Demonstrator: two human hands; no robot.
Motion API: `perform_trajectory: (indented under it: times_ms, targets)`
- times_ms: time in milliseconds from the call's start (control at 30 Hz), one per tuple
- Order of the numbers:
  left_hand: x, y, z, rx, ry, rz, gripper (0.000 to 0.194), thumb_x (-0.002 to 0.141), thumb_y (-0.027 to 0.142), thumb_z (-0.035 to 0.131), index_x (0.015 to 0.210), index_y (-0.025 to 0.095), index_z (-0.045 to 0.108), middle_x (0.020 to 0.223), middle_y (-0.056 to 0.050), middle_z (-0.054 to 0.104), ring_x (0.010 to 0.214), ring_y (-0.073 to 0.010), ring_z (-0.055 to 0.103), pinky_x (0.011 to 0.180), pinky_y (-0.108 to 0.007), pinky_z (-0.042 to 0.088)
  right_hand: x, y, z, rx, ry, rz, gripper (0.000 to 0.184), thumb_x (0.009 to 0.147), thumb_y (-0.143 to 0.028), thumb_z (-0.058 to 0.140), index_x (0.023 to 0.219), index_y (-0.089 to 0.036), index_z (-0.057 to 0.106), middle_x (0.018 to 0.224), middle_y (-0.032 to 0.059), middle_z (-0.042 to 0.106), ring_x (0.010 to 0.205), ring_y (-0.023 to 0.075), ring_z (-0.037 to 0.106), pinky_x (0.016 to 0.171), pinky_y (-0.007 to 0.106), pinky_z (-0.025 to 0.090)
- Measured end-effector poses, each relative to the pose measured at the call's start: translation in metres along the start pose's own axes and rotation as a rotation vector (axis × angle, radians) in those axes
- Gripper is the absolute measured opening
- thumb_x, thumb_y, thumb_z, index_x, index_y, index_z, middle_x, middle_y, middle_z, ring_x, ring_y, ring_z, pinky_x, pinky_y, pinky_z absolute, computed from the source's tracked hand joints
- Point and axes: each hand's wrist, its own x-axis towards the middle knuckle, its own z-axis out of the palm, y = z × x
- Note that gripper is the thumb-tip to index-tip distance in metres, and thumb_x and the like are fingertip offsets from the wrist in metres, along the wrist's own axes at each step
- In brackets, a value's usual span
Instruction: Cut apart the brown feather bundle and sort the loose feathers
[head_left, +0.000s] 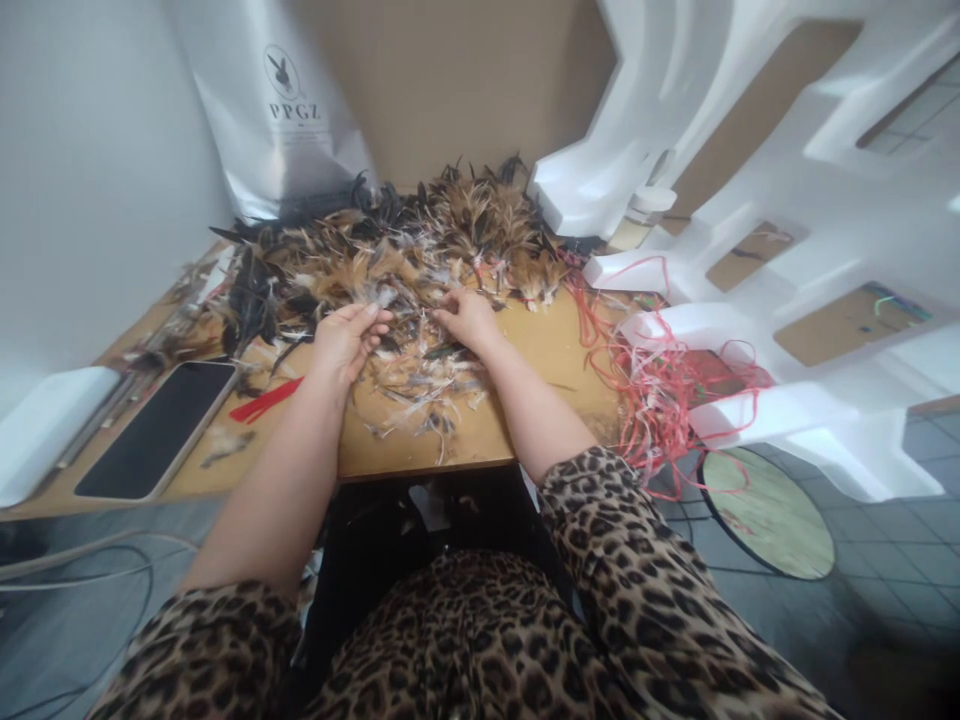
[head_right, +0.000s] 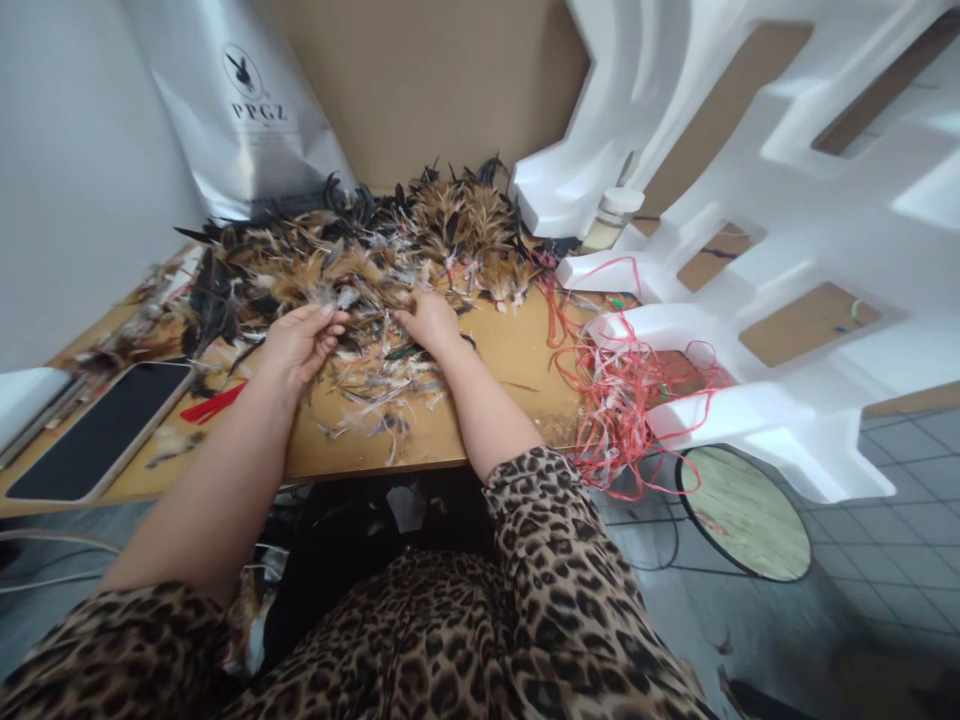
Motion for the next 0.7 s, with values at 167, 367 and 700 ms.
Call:
perform_trajectory:
  times_ms: [167,367,700]
  targets:
    - [0.002,-0.002,-0.002,0.002,-0.01,-0.004,0.012,0.067,0.019,0.07,0.069,0.011,0.062,0.068,-0.004,0.069,0.047,-0.0042,0.056,0.04,-0.011,0.04,-0.001,-0.007,0.002,0.129,-0.063,-0.084,0.012,0.072,-0.023,0.057,0.069,-0.015,0.065,0.073,0.0035,0.065,0.071,0.0151,0.056,0.07,0.027,0.042]
    - [0.003,-0.003,-0.004,-0.009,-0.003,-0.009,0.011,0.067,0.018,0.07,0.07,0.011,0.062,0.068,-0.004,0.068,0.047,-0.0042,0.056,0.041,-0.011,0.04,-0.009,-0.017,-0.038,0.829,-0.325,-0.153,0.027,0.068,-0.04,0.067,0.074,-0.013,0.064,0.059,-0.0009,0.06,0.051,0.007,0.046,0.053,0.02,0.038]
    - [0.003,-0.003,-0.002,0.01,-0.018,-0.018,0.011,0.067,0.019,0.07,0.072,0.011,0.063,0.07,-0.004,0.069,0.047,-0.0038,0.055,0.041,-0.011,0.04,-0.004,-0.01,-0.021,0.468,-0.191,-0.132,0.026,0.072,-0.036,0.061,0.065,-0.012,0.066,0.057,-0.0012,0.058,0.053,0.0071,0.045,0.055,0.021,0.034]
